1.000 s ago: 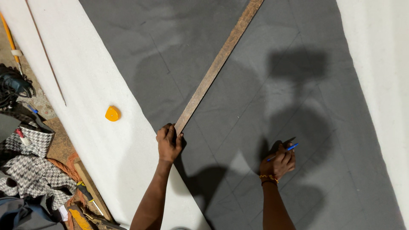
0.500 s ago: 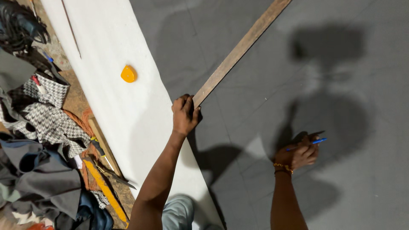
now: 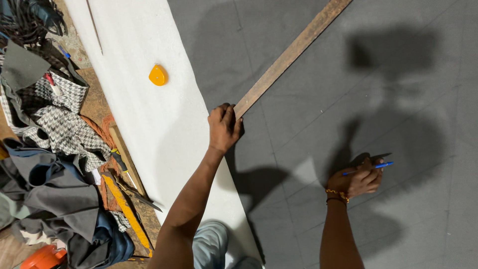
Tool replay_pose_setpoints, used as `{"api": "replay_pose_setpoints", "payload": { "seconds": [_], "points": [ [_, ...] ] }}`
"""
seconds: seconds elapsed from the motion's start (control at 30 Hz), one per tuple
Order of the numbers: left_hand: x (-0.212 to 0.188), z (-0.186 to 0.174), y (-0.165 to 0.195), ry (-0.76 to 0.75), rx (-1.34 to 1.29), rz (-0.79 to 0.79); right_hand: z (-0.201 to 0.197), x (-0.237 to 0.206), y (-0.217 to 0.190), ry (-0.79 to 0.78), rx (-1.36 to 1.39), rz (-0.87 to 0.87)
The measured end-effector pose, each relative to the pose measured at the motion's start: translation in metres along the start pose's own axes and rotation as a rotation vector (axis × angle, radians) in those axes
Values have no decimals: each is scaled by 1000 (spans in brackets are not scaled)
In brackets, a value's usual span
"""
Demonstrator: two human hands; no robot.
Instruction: The person kneels on the floor beside a large gray fabric panel laid over white sheeting and marks straight guide lines on the fabric. They hold a long wooden straightedge against the fabric, reposition it across the panel, and draw lines along it with a blue pen, working across different areas of the fabric.
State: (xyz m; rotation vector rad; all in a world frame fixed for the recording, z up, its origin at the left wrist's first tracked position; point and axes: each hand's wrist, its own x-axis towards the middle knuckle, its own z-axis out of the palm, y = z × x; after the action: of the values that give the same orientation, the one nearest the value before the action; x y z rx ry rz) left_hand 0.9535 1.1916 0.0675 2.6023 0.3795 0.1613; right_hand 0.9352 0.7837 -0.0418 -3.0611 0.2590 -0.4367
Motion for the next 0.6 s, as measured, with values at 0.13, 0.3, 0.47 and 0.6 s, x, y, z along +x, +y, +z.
{"api": "replay_pose_setpoints", "payload": {
  "seconds": [0.13, 0.3, 0.47, 0.6],
  "points": [
    [6, -6, 7, 2, 42, 17, 5, -1, 3, 2, -13, 13],
    [17, -21, 2, -55, -77, -91, 11, -3, 14, 16, 1, -48],
    [16, -32, 2, -65, -156, -104, 15, -3, 19, 28, -34, -28],
    [17, -29, 4, -91, -158, -112, 8, 1, 11, 17, -53, -32]
  ]
}}
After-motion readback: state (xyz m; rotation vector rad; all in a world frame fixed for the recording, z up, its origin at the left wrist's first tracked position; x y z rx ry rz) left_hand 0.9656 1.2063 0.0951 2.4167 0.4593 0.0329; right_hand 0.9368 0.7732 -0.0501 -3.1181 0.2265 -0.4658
